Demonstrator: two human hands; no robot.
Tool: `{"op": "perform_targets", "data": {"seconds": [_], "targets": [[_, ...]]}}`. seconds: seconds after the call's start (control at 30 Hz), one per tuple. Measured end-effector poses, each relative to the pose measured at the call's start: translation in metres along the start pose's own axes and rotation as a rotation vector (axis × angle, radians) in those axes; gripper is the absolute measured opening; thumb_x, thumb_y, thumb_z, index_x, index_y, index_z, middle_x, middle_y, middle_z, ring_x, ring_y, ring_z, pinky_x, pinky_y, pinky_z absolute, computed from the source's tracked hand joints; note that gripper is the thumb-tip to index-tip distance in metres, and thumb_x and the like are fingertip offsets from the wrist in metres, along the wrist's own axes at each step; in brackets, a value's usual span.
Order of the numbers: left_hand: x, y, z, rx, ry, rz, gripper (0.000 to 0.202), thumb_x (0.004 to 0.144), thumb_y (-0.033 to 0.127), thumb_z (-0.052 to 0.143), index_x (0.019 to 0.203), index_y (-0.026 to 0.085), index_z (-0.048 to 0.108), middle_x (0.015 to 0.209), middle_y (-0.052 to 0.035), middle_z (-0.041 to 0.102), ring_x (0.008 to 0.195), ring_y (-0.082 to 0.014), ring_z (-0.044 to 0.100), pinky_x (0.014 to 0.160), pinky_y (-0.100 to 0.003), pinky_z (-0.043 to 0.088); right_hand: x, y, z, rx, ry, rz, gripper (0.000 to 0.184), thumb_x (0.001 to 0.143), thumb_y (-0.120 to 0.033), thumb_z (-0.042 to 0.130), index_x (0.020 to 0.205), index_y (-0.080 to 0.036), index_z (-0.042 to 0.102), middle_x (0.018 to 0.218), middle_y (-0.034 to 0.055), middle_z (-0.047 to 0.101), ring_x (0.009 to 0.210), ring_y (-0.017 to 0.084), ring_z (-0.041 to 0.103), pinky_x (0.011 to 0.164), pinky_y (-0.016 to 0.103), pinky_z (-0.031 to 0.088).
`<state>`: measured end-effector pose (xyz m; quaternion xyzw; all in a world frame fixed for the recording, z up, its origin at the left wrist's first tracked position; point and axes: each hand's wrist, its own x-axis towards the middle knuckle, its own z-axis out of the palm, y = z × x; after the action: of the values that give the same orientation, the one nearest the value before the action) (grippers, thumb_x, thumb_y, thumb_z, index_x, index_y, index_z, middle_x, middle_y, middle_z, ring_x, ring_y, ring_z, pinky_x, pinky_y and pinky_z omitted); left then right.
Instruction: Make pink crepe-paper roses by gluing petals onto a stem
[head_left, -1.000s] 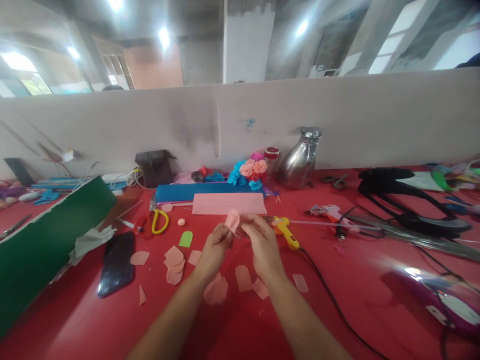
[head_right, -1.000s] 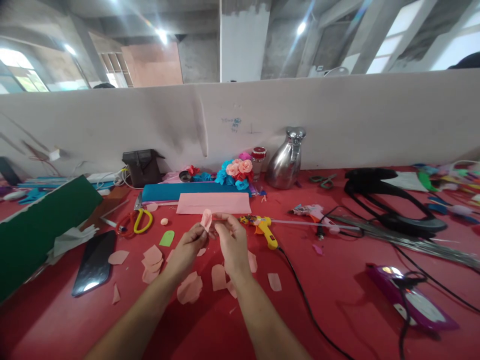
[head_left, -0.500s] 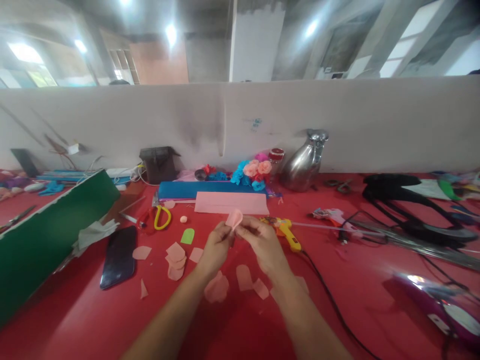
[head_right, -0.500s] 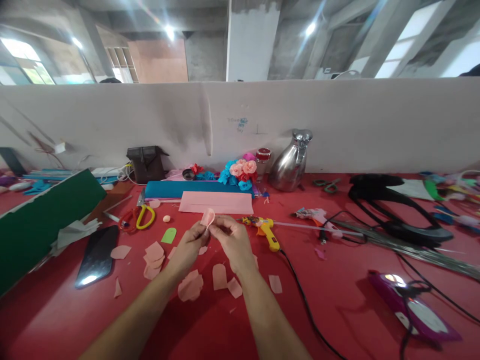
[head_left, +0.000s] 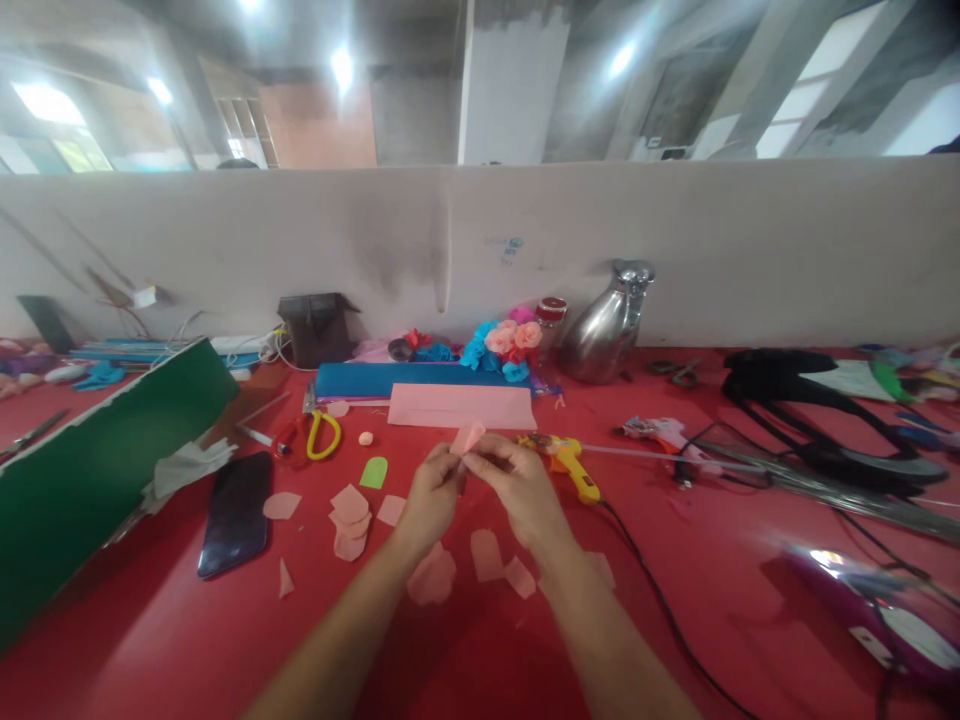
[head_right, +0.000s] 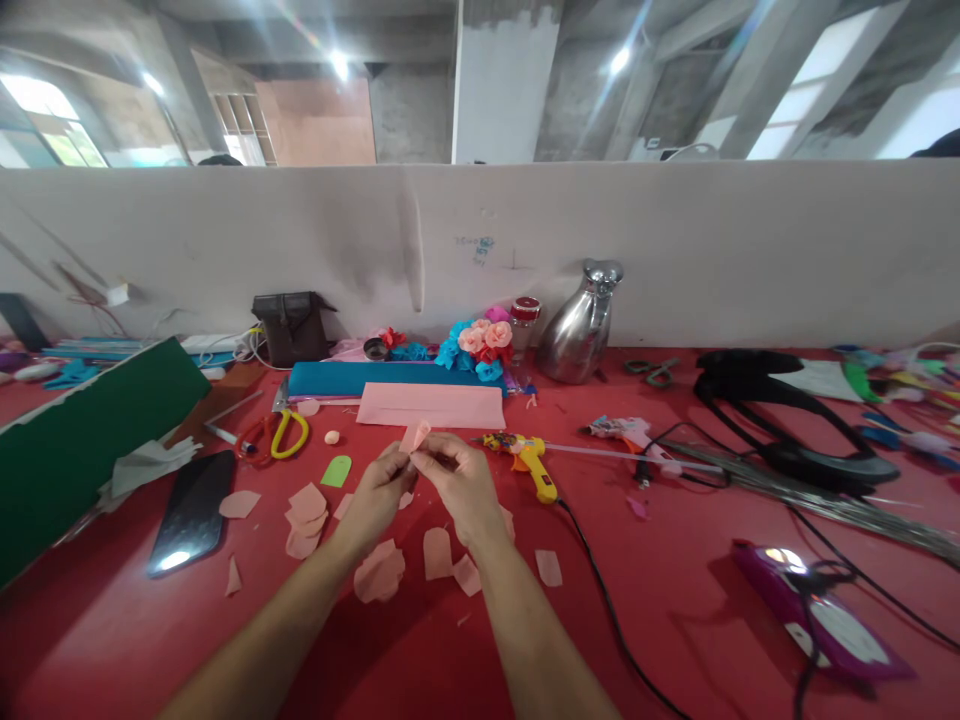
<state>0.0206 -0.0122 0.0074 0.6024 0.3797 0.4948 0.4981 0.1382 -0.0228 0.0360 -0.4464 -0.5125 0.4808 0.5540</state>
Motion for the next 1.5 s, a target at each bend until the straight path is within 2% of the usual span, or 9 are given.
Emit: {"op": "perform_targets", "data": {"seconds": [0.2,0.37,0.6,0.7,0.8,1.0,1.2,1.4,1.5], "targets": [[-0.001,0.002,0.001,0.032,0.027,0.023,0.017,0.080,0.019,0.045,0.068,0.016,0.055,0.074,-0.0010,0.043,0.066,-0.0118,0.042,0.057,-0.024,0.034,0.000,0.003,0.004,-0.128,0.075,-0.099,0.010,0.072,-0.026,0.060,0.070,-0.018,0.063,0.083,0.0034,0.063,0.079,0.017,0.056,0.072,0.028,0.043],[-0.001,0.002,0.002,0.089,0.050,0.058,0.017,0.078,0.014,0.045,0.069,0.016,0.058,0.076,-0.0020,0.046,0.069,-0.0123,0.045,0.059,-0.024,0.036,-0.001,0.008,0.007,-0.206,0.167,-0.145,0.011,0.070,-0.027,0.060,0.070,-0.017,0.064,0.077,0.0033,0.062,0.073,0.017,0.056,0.068,0.029,0.044],[-0.002,0.003,0.003,0.104,0.031,0.035,0.016,0.078,0.015,0.047,0.067,0.015,0.059,0.076,-0.0026,0.049,0.067,-0.0118,0.049,0.058,-0.023,0.038,-0.001,0.010,0.008,-0.231,0.201,-0.152,0.010,0.070,-0.024,0.057,0.071,-0.016,0.063,0.075,0.0031,0.062,0.070,0.017,0.057,0.065,0.027,0.045],[-0.002,0.005,0.003,0.047,0.058,-0.032,0.009,0.076,0.020,0.053,0.080,0.017,0.061,0.081,-0.0033,0.055,0.073,-0.0134,0.053,0.065,-0.025,0.041,-0.002,0.009,0.008,-0.239,0.210,-0.142,0.011,0.070,-0.024,0.056,0.072,-0.016,0.064,0.078,0.0042,0.064,0.073,0.018,0.058,0.067,0.028,0.046],[-0.002,0.007,0.001,-0.074,0.105,-0.108,0.017,0.071,0.021,0.060,0.088,0.018,0.059,0.083,-0.0037,0.059,0.077,-0.0147,0.055,0.071,-0.026,0.042,-0.002,0.010,0.008,-0.242,0.214,-0.128,0.011,0.070,-0.025,0.056,0.072,-0.016,0.064,0.076,0.0044,0.064,0.072,0.018,0.058,0.066,0.029,0.046],[-0.001,0.007,-0.001,-0.282,0.110,-0.184,0.011,0.069,0.024,0.063,0.077,0.016,0.059,0.071,-0.0016,0.059,0.068,-0.0124,0.054,0.067,-0.024,0.042,-0.001,0.013,0.008,-0.208,0.223,-0.085,0.014,0.070,-0.029,0.059,0.075,-0.017,0.064,0.079,0.0055,0.065,0.073,0.019,0.059,0.066,0.030,0.047],[-0.001,0.004,-0.001,-0.323,0.127,-0.213,0.013,0.067,0.025,0.067,0.070,0.015,0.060,0.065,0.0008,0.055,0.061,-0.0090,0.048,0.061,-0.022,0.037,0.000,0.011,0.008,-0.088,0.221,-0.015,0.017,0.068,-0.031,0.063,0.076,-0.016,0.063,0.072,0.0041,0.065,0.067,0.018,0.058,0.061,0.028,0.046],[0.000,0.005,-0.004,-0.401,0.047,-0.307,0.011,0.064,0.018,0.065,0.074,0.015,0.060,0.070,0.0007,0.056,0.057,-0.0071,0.049,0.059,-0.022,0.037,0.000,0.002,0.004,-0.072,0.191,0.012,0.011,0.069,-0.028,0.060,0.069,-0.017,0.063,0.069,0.0019,0.065,0.069,0.017,0.058,0.065,0.028,0.043],[0.001,0.009,-0.007,-0.500,-0.011,-0.367,0.016,0.063,0.012,0.059,0.078,0.015,0.061,0.066,0.0007,0.057,0.056,-0.0083,0.052,0.059,-0.022,0.038,0.001,0.001,0.003,-0.074,0.175,0.029,0.010,0.069,-0.027,0.060,0.069,-0.018,0.065,0.070,0.0014,0.066,0.071,0.017,0.058,0.067,0.028,0.043]]}}
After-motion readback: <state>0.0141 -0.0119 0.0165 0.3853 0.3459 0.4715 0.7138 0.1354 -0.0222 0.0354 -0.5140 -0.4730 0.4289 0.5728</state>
